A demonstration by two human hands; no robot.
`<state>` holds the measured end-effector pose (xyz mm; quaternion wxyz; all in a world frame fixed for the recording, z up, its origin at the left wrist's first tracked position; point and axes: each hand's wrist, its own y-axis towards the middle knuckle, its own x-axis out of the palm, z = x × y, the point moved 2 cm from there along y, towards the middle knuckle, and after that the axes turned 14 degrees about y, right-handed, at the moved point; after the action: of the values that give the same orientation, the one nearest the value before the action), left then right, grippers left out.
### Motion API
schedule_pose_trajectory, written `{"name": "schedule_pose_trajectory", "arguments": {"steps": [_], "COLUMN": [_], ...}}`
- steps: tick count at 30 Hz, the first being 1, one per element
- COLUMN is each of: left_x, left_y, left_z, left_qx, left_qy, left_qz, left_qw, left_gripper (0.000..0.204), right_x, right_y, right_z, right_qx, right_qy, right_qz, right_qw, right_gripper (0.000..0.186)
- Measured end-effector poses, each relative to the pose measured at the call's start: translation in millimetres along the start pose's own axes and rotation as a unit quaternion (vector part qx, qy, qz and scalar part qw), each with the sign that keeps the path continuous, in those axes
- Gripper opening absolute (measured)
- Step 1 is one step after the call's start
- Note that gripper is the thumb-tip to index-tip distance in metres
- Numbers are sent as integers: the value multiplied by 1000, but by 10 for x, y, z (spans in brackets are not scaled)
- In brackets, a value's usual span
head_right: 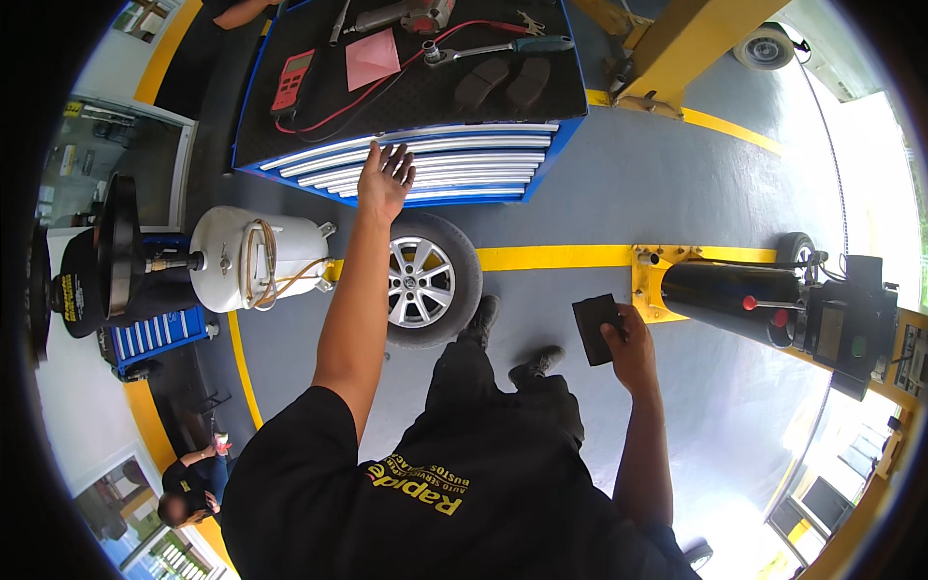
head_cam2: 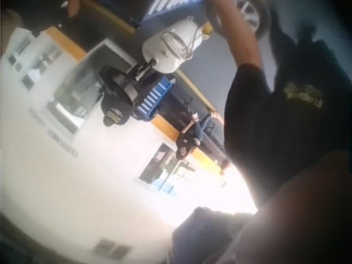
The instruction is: The person cleans the wheel hub with a sanding pad, then positions and taps a brake disc into place using a hammer. The person retrieves a small metal clip from a tool chest and inserts it into the hub. The brake disc remains mounted on the hub at the end of the clip.
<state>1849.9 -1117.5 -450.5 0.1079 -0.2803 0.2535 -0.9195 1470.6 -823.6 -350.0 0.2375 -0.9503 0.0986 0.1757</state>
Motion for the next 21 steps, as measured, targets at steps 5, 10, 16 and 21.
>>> {"name": "schedule_pose_trajectory", "arguments": {"steps": [5, 10, 16, 21], "left_x": [8, 39, -336, -746], "left_y": [200, 169, -483, -1211], "left_z": [104, 71, -127, -225], "left_qx": [10, -23, -23, -34], "left_qy": [-43, -46, 81, 187], "left_qz": [-36, 21, 32, 12], "left_qw": [998, 998, 996, 982], "left_gripper": [53, 44, 36, 34], "right_x": [222, 301, 267, 326], "right_y": [54, 6, -10, 207], "right_z": [-288, -411, -404, -587], "right_qx": [-21, -13, -4, -76], "right_qy": [-45, -23, -38, -27], "right_qz": [-34, -56, 16, 52], "right_qw": [998, 998, 999, 995], "right_gripper": [38, 44, 45, 36]}}
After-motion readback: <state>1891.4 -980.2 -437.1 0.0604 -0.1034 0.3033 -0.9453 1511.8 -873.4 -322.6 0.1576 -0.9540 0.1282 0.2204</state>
